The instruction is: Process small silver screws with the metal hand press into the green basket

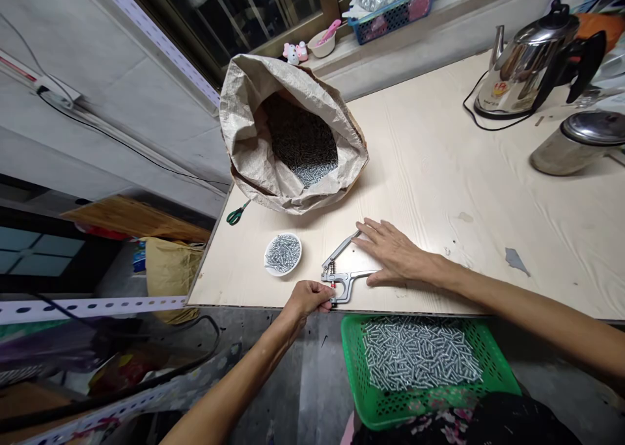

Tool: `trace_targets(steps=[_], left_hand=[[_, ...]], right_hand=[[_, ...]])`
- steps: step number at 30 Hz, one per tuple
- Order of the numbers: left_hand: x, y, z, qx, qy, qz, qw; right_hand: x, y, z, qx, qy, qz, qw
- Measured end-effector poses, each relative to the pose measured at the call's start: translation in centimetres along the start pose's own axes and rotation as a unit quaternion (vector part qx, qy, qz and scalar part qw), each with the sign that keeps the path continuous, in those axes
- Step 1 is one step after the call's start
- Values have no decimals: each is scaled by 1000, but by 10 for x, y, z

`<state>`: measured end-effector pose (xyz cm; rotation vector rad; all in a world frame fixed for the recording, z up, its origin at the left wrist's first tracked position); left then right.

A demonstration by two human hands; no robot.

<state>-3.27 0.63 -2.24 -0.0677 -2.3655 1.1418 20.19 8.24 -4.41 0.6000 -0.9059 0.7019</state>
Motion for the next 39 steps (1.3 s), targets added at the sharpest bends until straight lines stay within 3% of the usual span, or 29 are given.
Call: trace_targets(steps=[6,14,17,19,21,24,26,29,33,39], left_hand=[[-1,-1,5,-2,29,15,999],[-2,-1,5,10,23,8,1000],[-2,-2,7,-16,60,-2,998],[-3,-6,8,-60,121,-41,990],[-7,-12,6,-136,214,-130,959],[-19,-16,-7,-295,341,-235,861],[-29,-10,-19,-384,393,-223,805],[-38,6,-37,-441,450,-169,758],[-39,18,-49,-451,490,-139,733],[-41,19,-51,-453,445,-161,756]], right_hand=[[4,15,-10,7,-5,97,995],[11,19,-2,6,-15,74,997],[9,18,-1,2,-29,66,997],[7,16,1,0,-38,64,997],[4,14,3,1,-41,57,998],[1,12,7,0,-37,43,998],[0,11,8,-7,-34,45,998],[4,8,10,-25,-23,61,998],[9,5,10,-56,-26,55,997],[-9,6,5,-28,-34,30,999]])
Point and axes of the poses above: each hand's wrist, its own y-axis towards the middle knuckle, its own x-axis out of the back of the hand, z = x × y, the point moved 1 cm from there along y, towards the middle knuckle, and after that the axes turned 9 degrees about y, right-handed, at the moved point
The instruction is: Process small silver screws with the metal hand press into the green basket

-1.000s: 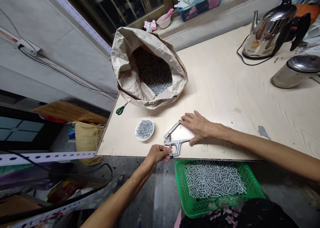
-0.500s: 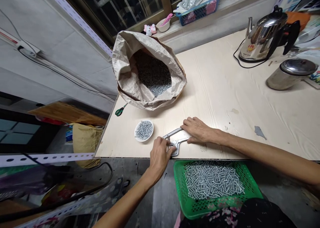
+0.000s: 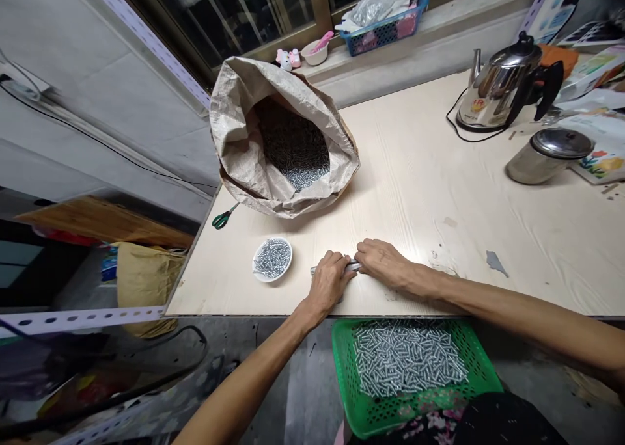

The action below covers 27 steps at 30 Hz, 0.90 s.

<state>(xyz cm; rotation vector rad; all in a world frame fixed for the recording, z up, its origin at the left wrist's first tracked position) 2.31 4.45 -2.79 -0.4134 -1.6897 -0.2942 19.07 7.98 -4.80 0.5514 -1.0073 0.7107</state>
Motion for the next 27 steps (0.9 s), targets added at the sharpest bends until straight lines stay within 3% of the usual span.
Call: trace_targets(steps=[6,10,13,15,17,22,27], left_hand=[[-10,-4,-5,16,-4,-33,999],[-12,-34,-14,63,11,-137,988],[-5,-60,-18,123,35,-182,975],[-1,-69,-21,121,50,-183,974],[-1,-69,-26,79,56,-160,982],[-19,-53,-41,-2,24,-93,995],[-22,-53,-44,-20,13,-103,994]], right_hand=[[-4,-2,1,-10,-11,-7,1000],[9,-10,-4,-22,-9,-43,999],[12,-13,-10,-31,-9,-51,998],[9,-11,-14,-45,-24,-50,997],[4,-6,-17,-55,-45,-53,996],[3,16,-32,-39,-62,-72,995],[7,25,-45,-43,-78,-94,992]])
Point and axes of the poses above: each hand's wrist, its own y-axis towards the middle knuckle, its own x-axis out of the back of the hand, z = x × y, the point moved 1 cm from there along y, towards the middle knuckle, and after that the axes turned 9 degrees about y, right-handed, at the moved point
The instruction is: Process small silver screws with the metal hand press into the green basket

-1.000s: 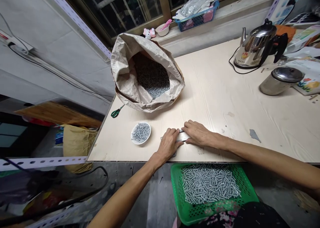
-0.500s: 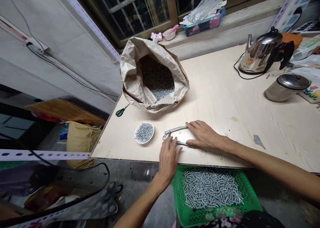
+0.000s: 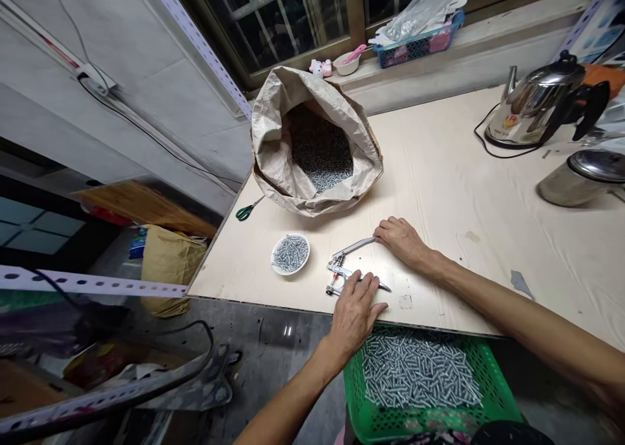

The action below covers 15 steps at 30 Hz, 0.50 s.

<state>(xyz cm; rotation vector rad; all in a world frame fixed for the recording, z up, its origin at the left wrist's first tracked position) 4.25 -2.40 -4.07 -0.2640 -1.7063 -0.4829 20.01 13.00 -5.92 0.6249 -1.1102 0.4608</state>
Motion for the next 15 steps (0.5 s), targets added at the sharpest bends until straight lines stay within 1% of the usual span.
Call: trace_targets(steps=[1,2,3,5,6,7,9,13,15], left_hand=[[2,-1,2,5,-2,-11,1000],[6,-2,6,25,0,-26,999],[9,-2,11,62,7,-42,997],[17,-2,25,173,42,-57,982],[21,-1,32,228,66,-47,970],[24,1,40,270,89,-25,958],[30,7,53,315,107,47,942],[39,26,72,354,41,228,906],[42,35,76,357,21,280,891]], right_hand=[[-1,0,0,-1,-8,-4,1000],[-2,-1,0,-1,-16,-8,1000],[-3,-2,1,-1,-24,-11,1000],[-6,-4,2,-1,-35,-16,999],[-7,-4,3,0,-37,-19,999],[-8,-5,4,1,-37,-23,999],[-10,-5,4,0,-36,-33,999],[-12,-6,4,-6,-33,-43,999],[-13,-7,4,-7,-29,-48,998]])
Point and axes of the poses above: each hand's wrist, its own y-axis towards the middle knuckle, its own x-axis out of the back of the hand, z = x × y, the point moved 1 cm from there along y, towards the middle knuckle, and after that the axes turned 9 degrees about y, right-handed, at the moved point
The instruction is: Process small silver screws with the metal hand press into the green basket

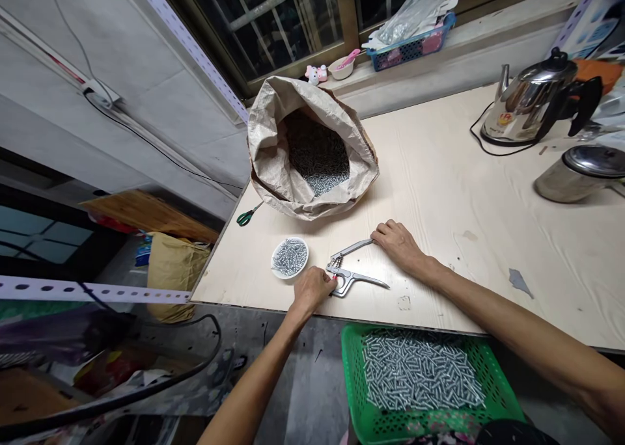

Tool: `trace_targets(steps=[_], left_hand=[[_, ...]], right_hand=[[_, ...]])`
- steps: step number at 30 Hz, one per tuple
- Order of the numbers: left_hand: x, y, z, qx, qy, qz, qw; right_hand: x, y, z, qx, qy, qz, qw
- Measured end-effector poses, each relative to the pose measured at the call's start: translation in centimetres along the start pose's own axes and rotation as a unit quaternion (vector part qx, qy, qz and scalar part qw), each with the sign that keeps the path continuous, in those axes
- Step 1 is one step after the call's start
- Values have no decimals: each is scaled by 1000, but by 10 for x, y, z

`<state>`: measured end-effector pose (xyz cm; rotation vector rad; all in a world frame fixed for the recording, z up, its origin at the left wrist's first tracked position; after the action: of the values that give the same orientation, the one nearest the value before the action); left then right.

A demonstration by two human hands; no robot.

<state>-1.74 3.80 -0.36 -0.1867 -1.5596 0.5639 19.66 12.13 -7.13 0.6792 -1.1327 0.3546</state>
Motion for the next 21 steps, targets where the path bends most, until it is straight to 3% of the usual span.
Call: trace_targets(steps=[4,9,13,16,18,21], left_hand=[[8,5,-1,4,8,9,1000],[0,4,3,33,10,-57,998],[-4,-2,3,61,25,-152,986],[-7,-26,-6,63,42,-241,968],[-12,-51,-17,4,16,-267,963],[-13,-81,-23,-162,-40,-236,957]], right_hand=[[-1,-1,-1,0,7,-13,1000],[-3,-1,-2,6,15,-22,1000],[-4,-1,-2,6,23,-25,999],[-3,-2,-1,9,34,-25,999],[-2,-2,-1,11,39,-22,999],[-1,-2,0,10,40,-15,999]])
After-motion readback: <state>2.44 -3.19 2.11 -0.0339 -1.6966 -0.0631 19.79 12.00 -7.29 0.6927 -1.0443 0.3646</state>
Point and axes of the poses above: each hand's wrist, its own y-axis towards the middle knuckle, its own x-axis out of the back of the hand, z = x × y, the point moved 1 cm from there along y, towards the middle knuckle, and after that the axes turned 9 degrees about y, right-handed, at the moved point
